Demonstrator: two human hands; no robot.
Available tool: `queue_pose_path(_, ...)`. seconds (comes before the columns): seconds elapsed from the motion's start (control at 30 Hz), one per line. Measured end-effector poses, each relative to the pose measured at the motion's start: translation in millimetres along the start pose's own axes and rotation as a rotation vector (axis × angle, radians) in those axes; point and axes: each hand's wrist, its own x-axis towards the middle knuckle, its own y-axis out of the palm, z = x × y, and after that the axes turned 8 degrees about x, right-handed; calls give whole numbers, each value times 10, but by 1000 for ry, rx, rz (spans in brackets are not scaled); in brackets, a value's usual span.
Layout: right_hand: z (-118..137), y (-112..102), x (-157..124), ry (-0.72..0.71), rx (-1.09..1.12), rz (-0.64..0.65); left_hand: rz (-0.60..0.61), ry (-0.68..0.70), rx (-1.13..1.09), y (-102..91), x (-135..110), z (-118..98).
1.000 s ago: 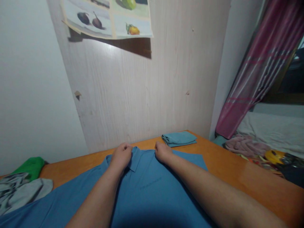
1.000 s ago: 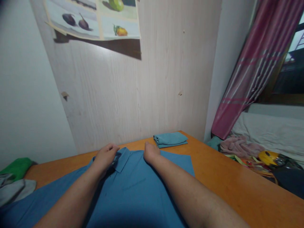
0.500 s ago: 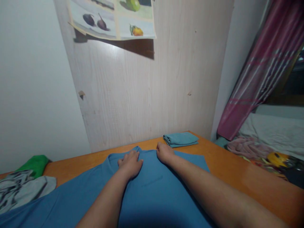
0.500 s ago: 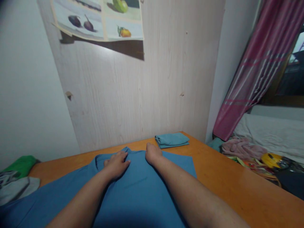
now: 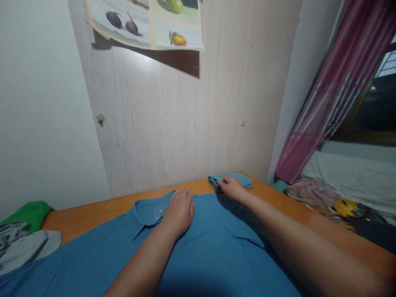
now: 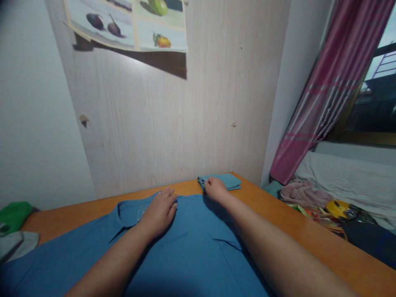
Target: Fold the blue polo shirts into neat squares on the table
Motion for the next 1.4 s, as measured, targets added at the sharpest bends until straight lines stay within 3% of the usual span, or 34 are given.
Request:
queue_pose_path(0.2, -717, -392, -224, 144, -125, -79, 227, 122, -146, 193, -69, -167)
queue_pose_path(0.37, -961, -388, -499, 166, -206, -55, 275, 107, -154, 228, -81, -188)
queue_pose_path(0.53, -919, -266, -561, 53, -374, -15, 296, 104, -120, 210, -64, -187)
queue_pose_path(0.8, -929, -310, -465, 93, -388, 19, 305, 97, -131, 224, -63, -174)
queue_pose_path(0.93, -721, -378, -509, 100, -389, -43, 314, 105, -102, 223, -63, -175)
queue_pose_path(1.03, -457, -380, -638, 10, -270, -65, 306, 117, -84, 236, -60, -174)
queue_pose_path(1.2, -307, -195, -943, -250, -30, 184, 294, 117, -88, 241, -60, -180)
queue_pose_path(1.3, -443, -110, -1017, -207, -65, 312, 294, 118, -97, 223, -63, -191)
queue_pose_path(1.4, -468, -122, -1000, -115, -107, 308, 296, 111, -103, 214, -68, -199)
